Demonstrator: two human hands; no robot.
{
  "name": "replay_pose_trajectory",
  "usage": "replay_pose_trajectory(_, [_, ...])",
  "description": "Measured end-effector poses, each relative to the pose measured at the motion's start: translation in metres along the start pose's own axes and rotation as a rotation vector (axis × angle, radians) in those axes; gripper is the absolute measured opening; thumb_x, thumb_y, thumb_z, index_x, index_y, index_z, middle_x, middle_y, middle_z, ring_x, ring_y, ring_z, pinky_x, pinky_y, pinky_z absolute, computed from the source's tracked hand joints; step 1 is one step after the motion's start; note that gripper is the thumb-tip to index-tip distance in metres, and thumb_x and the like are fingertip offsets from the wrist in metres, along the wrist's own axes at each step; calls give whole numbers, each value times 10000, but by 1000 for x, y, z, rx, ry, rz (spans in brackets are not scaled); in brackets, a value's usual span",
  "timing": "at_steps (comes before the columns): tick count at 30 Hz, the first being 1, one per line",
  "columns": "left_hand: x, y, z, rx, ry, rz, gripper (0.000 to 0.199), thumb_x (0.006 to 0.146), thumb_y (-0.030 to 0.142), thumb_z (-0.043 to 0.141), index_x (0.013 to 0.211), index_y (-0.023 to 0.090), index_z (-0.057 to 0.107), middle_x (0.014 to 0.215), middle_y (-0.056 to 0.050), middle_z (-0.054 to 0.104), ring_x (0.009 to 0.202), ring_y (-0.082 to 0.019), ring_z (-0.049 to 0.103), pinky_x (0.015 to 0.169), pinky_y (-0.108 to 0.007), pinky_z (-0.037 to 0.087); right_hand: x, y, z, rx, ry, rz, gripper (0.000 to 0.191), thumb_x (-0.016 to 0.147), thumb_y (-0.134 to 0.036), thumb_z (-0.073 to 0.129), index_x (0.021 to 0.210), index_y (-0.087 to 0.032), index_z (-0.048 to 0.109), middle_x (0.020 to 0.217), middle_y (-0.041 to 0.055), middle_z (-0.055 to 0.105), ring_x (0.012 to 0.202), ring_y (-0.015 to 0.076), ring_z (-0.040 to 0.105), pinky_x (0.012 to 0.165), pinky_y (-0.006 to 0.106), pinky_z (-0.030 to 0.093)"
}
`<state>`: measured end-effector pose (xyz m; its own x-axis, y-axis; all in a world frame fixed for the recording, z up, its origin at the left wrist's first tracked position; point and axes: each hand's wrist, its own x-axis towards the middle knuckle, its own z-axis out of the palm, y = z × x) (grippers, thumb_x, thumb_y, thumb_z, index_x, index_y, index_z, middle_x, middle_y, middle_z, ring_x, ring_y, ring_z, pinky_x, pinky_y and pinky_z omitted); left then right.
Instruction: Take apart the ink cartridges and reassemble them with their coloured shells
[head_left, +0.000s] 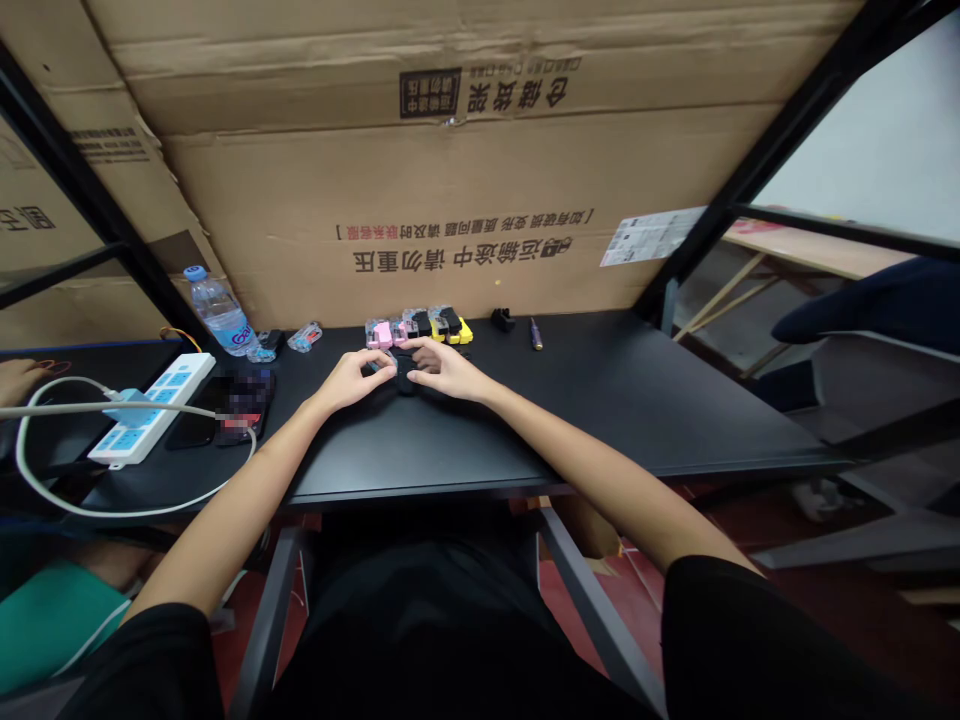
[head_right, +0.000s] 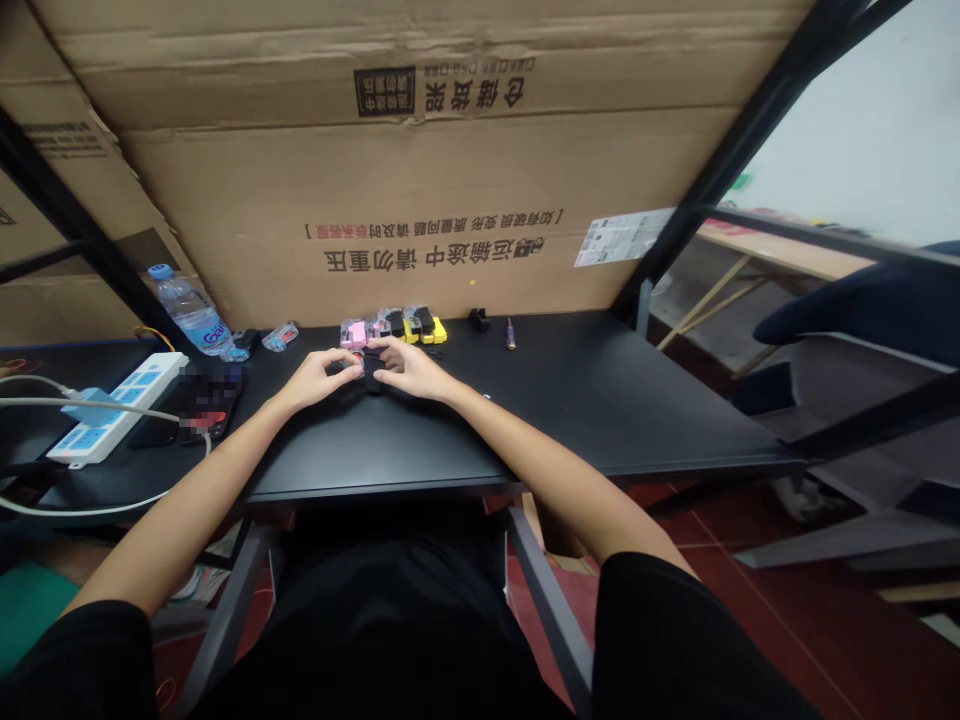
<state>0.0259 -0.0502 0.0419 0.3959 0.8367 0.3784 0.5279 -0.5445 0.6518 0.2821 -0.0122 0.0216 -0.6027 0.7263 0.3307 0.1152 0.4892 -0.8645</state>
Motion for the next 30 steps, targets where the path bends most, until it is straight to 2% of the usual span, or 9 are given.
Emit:
replay_pose_trajectory(4, [0,1,3,-18,3,34,330,968,499,735,1122,209,770,1081,-67,836,1045,-251,767,1055,-419,562,0,4,-11,45,17,21,604,849,-428,863,1388,-269,641,1080,51,679,1100,258,702,1082,522,592])
replay_pose_trajectory(8, [0,2,4,13,2,5,413,945,534,753,1197,208,771,1142,-76,832,1070,-268,759,1072,-435,549,-1,4,-3,103,-39,38,680,807,-445,902,1398,-263,621,1084,46,692,1059,240,727,1045,497,622])
replay_pose_trajectory(11, [0,0,3,-8,-15,-20,403,939,538,756,1166,207,782,1154,-71,825,1051,-266,754,1029,-416,569,1,0,-4,67,-57,2,634,846,-443,868,1402,-247,633,1129,77,731,1065,245,749,1027,483,632])
replay_pose_trajectory(13, [0,-2,3,-26,-7,-37,391,924,533,770,1139,206,783,1134,-67,823,1048,-268,751,1017,-416,578,2,-2,-18,-24,-18,-28,517,904,-428,803,1367,-237,674,1137,92,767,1076,255,761,1046,488,620])
replay_pose_trajectory(15, [0,-5,4,-28,14,-54,387,915,533,776,1126,208,783,1149,-74,819,1076,-278,746,1038,-434,573,1,0,-40,-168,113,-29,356,947,-406,724,1248,-217,744,1110,97,795,1051,259,769,1038,473,616])
replay_pose_trajectory(18, [1,-9,5,-16,45,-67,382,918,520,773,1145,212,789,1241,-97,801,1138,-289,735,1100,-468,544,-3,9,-75,-370,265,46,311,958,-353,644,1163,-169,789,1066,112,822,904,249,768,917,430,631])
replay_pose_trajectory(22, [1,-11,6,-3,65,-75,388,938,484,759,1227,227,791,1234,-94,796,1119,-270,731,1102,-458,541,-7,16,-91,-586,155,117,255,946,-297,634,1040,-154,823,993,112,838,867,247,754,864,388,603])
replay_pose_trajectory(26, [1,-11,3,27,78,-79,395,956,461,746,1278,235,783,1099,-74,804,1089,-261,721,1107,-460,527,-6,7,-81,-815,-1,209,165,935,-261,690,956,-189,838,978,94,841,894,244,760,855,349,567])
replay_pose_trajectory(30, [2,-11,3,42,79,-90,384,960,446,745,1276,231,786,1074,-76,806,1098,-264,713,1127,-472,507,-5,-5,-70,-993,-42,300,159,956,-249,684,988,-209,835,992,95,830,913,256,759,815,337,540])
